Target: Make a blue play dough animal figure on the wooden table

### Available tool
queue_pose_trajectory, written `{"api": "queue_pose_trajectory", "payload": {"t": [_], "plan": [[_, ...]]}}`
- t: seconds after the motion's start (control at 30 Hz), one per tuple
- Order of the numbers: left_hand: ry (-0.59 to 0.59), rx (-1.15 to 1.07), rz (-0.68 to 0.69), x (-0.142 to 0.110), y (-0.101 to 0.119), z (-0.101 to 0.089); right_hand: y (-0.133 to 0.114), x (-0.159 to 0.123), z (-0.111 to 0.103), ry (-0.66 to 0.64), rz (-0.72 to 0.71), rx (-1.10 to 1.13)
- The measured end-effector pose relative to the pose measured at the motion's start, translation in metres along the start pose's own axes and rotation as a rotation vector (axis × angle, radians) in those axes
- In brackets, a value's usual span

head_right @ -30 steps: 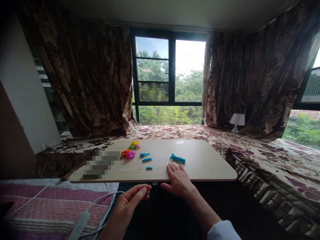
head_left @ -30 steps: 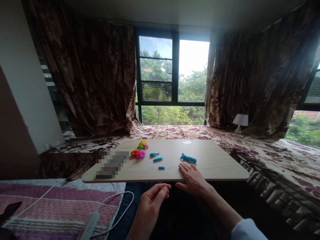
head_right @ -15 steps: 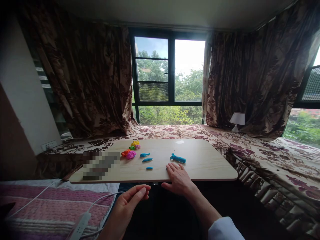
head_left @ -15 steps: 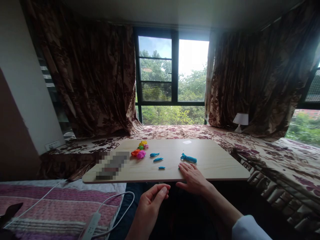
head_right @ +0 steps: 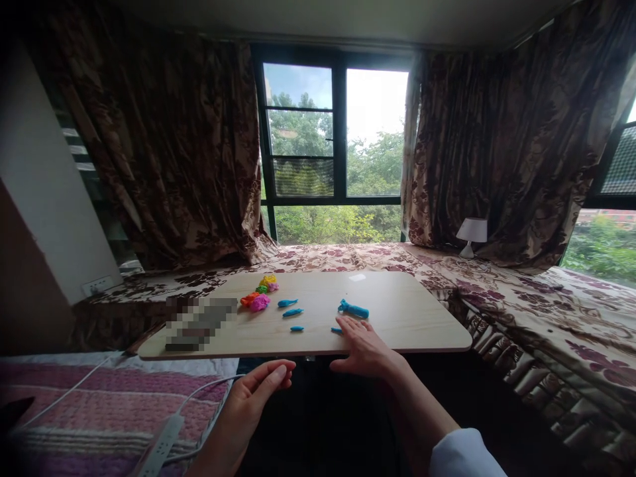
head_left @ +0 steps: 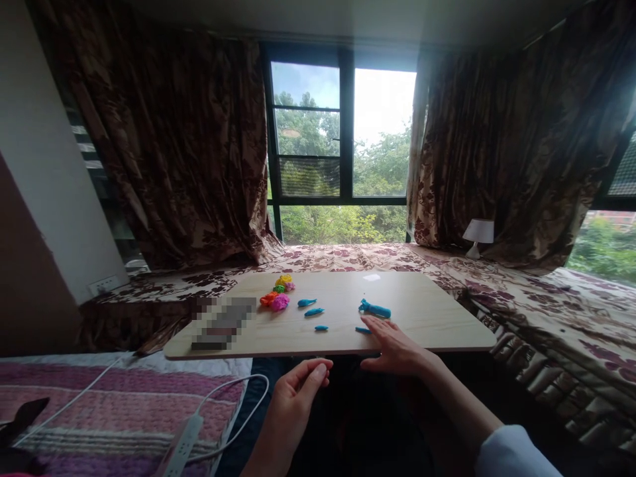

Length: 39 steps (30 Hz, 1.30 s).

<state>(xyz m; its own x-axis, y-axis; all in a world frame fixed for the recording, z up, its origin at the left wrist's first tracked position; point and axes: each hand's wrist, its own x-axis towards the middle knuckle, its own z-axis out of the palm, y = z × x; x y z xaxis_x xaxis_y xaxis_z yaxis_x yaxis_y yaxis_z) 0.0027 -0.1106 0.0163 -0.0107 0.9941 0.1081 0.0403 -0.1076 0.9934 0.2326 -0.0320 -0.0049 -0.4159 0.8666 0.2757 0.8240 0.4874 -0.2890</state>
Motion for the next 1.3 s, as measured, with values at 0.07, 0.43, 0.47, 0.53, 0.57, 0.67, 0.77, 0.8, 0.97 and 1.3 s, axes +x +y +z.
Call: {"api": "queue_pose_trajectory", "payload": {"t": [0.07, 0.43, 0.47, 0.53, 0.57, 0.67, 0.77, 0.8, 0.97, 1.3], "plan": [[0.004, -0.002, 0.005, 0.001, -0.003, 0.0, 0.007, -0.007, -0.007, 0.069, 0.005, 0.07], [0.102, -0.016, 0.04, 0.029, -0.028, -0.024, -0.037, 0.037, 0.01, 0.242, -0.08, 0.097], [0.118, -0.022, 0.038, 0.029, -0.028, -0.026, -0.045, 0.049, 0.016, 0.228, -0.092, 0.092], [0.126, -0.032, 0.029, 0.029, -0.029, -0.028, -0.057, 0.073, 0.028, 0.217, -0.076, 0.069], [0.119, -0.033, 0.024, 0.029, -0.03, -0.029, -0.06, 0.083, 0.033, 0.203, -0.065, 0.055], [0.095, -0.027, 0.027, 0.03, -0.035, -0.032, -0.06, 0.102, 0.043, 0.161, -0.047, 0.009], [0.089, -0.034, 0.041, 0.031, -0.04, -0.034, -0.054, 0.096, 0.044, 0.122, -0.064, -0.032], [0.086, -0.036, 0.045, 0.03, -0.041, -0.034, -0.053, 0.09, 0.042, 0.112, -0.073, -0.043], [0.051, -0.034, 0.048, 0.026, -0.042, -0.029, -0.057, 0.064, 0.037, 0.089, -0.125, -0.08], [0.044, -0.013, 0.061, 0.026, -0.042, -0.03, -0.071, 0.014, 0.062, 0.165, -0.103, -0.16]]}}
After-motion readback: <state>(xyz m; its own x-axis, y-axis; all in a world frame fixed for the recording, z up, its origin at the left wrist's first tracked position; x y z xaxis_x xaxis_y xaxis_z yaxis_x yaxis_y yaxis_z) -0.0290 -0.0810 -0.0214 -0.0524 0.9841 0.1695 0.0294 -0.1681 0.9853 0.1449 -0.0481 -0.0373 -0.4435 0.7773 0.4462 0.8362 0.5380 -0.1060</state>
